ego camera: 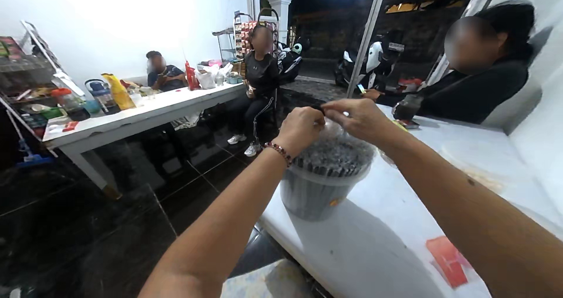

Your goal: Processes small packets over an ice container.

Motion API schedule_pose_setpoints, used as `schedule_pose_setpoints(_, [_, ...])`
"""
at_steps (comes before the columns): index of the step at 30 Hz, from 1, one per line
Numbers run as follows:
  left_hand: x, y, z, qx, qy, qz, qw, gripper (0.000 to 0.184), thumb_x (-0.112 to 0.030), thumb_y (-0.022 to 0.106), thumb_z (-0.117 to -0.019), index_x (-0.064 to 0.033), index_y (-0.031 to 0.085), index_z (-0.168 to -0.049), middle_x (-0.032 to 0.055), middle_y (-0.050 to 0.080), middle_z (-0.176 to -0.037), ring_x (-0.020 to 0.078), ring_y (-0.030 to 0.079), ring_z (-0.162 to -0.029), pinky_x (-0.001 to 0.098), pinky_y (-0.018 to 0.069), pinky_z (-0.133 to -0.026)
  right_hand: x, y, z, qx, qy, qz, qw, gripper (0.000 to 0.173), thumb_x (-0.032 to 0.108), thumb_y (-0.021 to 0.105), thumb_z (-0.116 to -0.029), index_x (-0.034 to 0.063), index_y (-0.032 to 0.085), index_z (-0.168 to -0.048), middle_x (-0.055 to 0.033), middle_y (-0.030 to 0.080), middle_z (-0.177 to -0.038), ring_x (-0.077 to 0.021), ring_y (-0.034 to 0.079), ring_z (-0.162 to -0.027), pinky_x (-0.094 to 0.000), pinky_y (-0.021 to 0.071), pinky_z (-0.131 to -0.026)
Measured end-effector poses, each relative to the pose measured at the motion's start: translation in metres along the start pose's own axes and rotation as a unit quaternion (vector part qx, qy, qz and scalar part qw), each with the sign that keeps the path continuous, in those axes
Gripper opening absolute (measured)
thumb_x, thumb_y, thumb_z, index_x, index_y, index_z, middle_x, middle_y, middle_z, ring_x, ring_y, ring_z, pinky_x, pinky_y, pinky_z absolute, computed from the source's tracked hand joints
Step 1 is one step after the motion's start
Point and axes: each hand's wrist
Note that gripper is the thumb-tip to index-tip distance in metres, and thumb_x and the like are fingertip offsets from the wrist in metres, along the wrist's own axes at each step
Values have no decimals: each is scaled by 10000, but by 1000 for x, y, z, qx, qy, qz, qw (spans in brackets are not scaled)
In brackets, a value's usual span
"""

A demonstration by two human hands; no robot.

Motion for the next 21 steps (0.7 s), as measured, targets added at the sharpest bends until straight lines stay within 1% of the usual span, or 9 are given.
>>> schedule_pose_setpoints(2, [0, 1, 0, -3, 2, -2, 1000, 179, -84, 632, -985, -6, 747, -1098, 183, 714, -1152, 337, 665, -1128, 543, 510, -980, 6, -5, -11, 22, 48, -26, 998, 432, 252, 432, -1107, -23, 586, -1402, -249, 658, -1306, -373, 643, -1212, -537, 452, -1062])
schedule_pose_setpoints(4, [0, 0, 1, 0, 2, -2, 1000, 180, -87, 629, -989, -6, 747, -1098, 183, 713, -1156, 337, 663, -1130, 541, 506, -986, 10, -6, -22, 78, 81, -56, 992, 552, 357, 299, -1127, 27, 403, -1557, -210, 486, -1538, -339, 485, -1417, -515, 333, -1181])
schedule_pose_setpoints(6, [-1, -1, 2, 0, 3, -4, 1000, 177, -88, 631, -987, -7, 752, -1088, 186, 715, -1144, 339, 668, -1116, 546, 506, -981, 11, -2, -32, 118, 95, -95, 984, 603, 389, 197, -1127, 50, 253, -1622, -180, 328, -1647, -302, 334, -1520, -477, 232, -1245])
schedule_pose_setpoints(8, [-1, -1, 3, 3, -1, -5, 1000, 184, -95, 626, -993, -8, 750, -1097, 187, 713, -1148, 342, 665, -1119, 555, 504, -986, 11, 4, -38, 124, 89, -136, 979, 645, 429, 162, -1117, 51, 180, -1639, -184, 271, -1670, -293, 276, -1546, -469, 202, -1262])
schedule_pose_setpoints(10, [0, 1, 3, -2, -3, -5, 1000, 183, -108, 633, -992, -10, 753, -1089, 179, 722, -1139, 339, 672, -1115, 556, 507, -984, 16, 9, -39, 129, 101, -183, 969, 700, 521, 139, -1094, 103, 126, -1656, -165, 268, -1675, -275, 289, -1541, -482, 227, -1254])
schedule_pose_setpoints(13, [4, 3, 2, -13, -7, -20, 1000, 194, -156, 668, -979, 23, 739, -999, 195, 720, -1035, 347, 684, -1042, 545, 526, -934, 13, 27, -35, 157, 146, -243, 946, 771, 665, 122, -1037, 215, 143, -1663, -133, 422, -1601, -272, 480, -1413, -509, 404, -1125])
schedule_pose_setpoints(15, [5, -2, 2, 3, 8, -25, 1000, 202, -152, 645, -994, 25, 741, -986, 195, 720, -1020, 341, 685, -1025, 532, 523, -932, 6, 32, -34, 177, 151, -260, 937, 828, 724, 107, -1005, 223, 135, -1664, -111, 419, -1607, -243, 473, -1424, -490, 388, -1152])
schedule_pose_setpoints(19, [7, -24, 14, -18, 46, 6, 999, 152, -77, 650, -972, 7, 775, -962, 161, 742, -959, 265, 702, -930, 462, 538, -887, 10, 27, -31, 205, 123, -202, 950, 732, 572, 45, -1068, 149, 70, -1665, -77, 209, -1709, -188, 264, -1552, -450, 215, -1258])
schedule_pose_setpoints(21, [15, -29, 30, -101, 52, 29, 993, 154, -67, 644, -970, 5, 776, -1003, 155, 751, -953, 239, 717, -897, 430, 559, -872, 13, 26, -32, 224, 110, -129, 960, 639, 458, 80, -1112, 133, 103, -1662, -132, 265, -1684, -266, 289, -1544, -531, 224, -1241])
Point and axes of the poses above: each hand's wrist, its own z-axis away from the middle knuckle, its own y-axis out of the palm, x = y × z
